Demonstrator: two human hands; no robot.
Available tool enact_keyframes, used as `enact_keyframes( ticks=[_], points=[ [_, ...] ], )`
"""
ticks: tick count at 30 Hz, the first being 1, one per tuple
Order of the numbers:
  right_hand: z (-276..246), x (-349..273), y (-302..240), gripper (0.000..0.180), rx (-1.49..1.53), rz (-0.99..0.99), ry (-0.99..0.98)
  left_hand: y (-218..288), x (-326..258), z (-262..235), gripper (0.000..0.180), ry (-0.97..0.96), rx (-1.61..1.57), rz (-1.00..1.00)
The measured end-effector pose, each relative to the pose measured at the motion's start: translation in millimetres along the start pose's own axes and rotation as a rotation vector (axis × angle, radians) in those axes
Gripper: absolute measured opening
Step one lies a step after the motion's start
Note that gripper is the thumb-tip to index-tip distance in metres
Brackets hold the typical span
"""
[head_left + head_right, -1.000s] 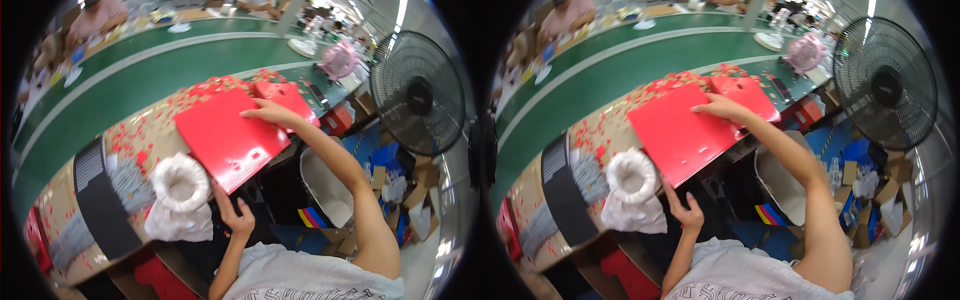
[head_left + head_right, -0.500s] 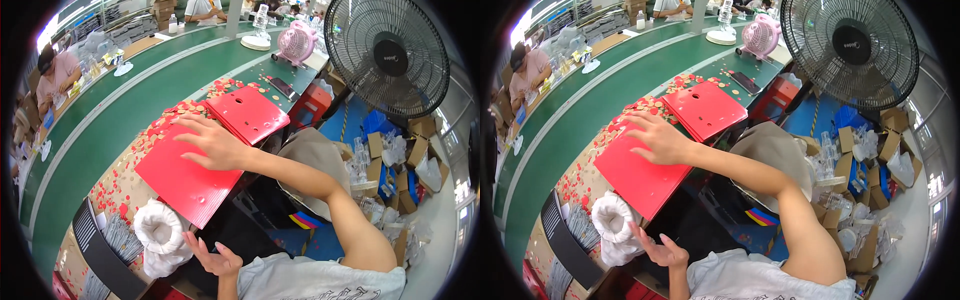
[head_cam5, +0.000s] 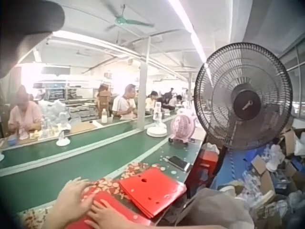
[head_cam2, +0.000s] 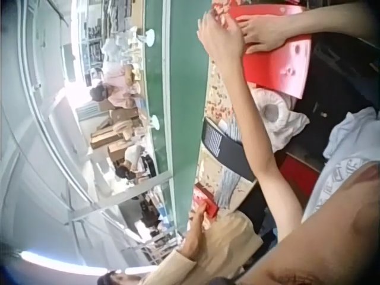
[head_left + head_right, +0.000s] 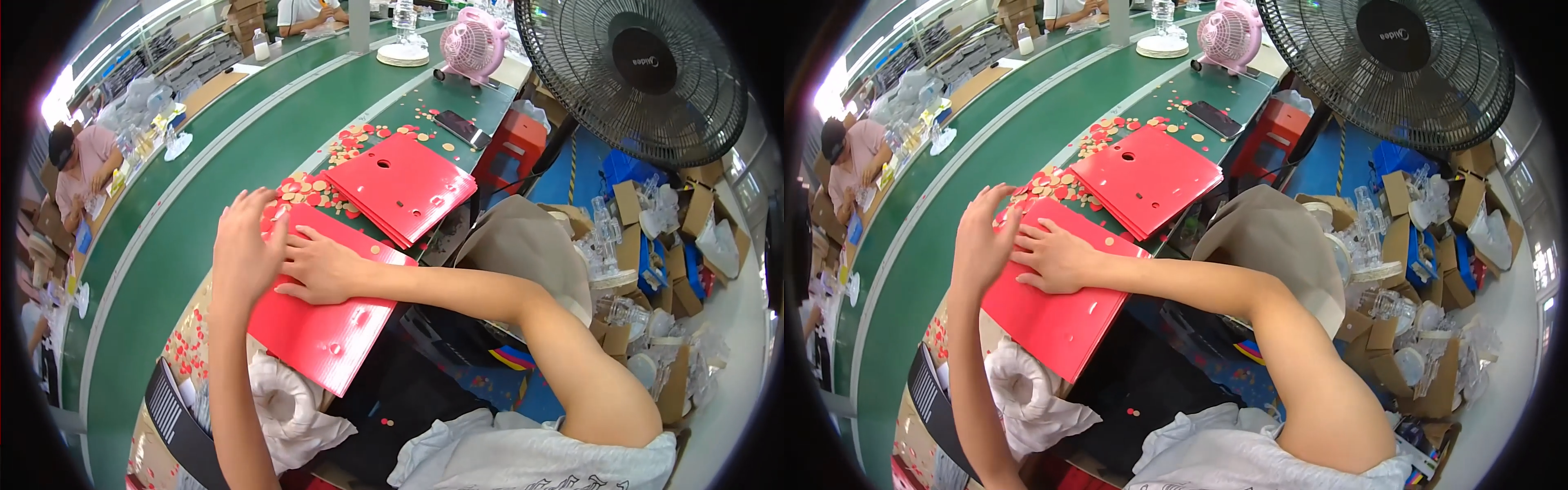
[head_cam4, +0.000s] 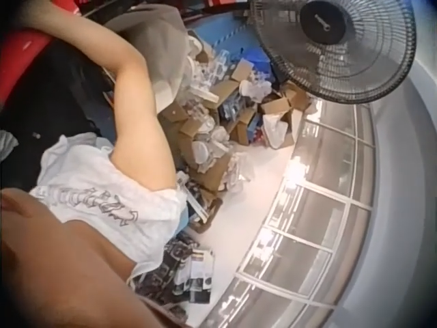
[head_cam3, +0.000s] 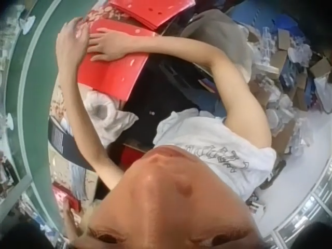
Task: The worker is peeling small circular red stickers from a sheet and applying them to red plastic folders on an assembly line.
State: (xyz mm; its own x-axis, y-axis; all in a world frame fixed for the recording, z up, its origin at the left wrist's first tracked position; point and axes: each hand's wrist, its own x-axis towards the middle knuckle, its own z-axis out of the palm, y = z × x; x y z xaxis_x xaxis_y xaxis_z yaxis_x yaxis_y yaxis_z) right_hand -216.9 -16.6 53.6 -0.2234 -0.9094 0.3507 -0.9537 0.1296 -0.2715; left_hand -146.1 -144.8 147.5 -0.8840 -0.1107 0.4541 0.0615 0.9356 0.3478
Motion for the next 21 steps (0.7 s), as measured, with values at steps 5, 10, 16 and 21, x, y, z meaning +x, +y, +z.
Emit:
enact_keyframes(
  ticks=[5, 10, 16, 21],
  points=[
    [8, -1, 10, 0.039, 0.042, -0.095, 0.217, -67, 7, 84, 0.032, -0.041, -0.174, -0.476],
    [8, -4, 8, 0.026, 0.072, -0.065, 0.198, -76, -2, 94, 0.028, 0.058, -0.294, -0.354],
    [4, -4, 8, 0.021, 0.099, -0.068, 0.241, -69, 2, 88, 0.028, 0.025, -0.301, -0.366],
    [6, -1, 7, 0.020, 0.132, -0.060, 0.233, -71, -1, 86, 0.030, -0.013, -0.277, -0.385]
  ],
)
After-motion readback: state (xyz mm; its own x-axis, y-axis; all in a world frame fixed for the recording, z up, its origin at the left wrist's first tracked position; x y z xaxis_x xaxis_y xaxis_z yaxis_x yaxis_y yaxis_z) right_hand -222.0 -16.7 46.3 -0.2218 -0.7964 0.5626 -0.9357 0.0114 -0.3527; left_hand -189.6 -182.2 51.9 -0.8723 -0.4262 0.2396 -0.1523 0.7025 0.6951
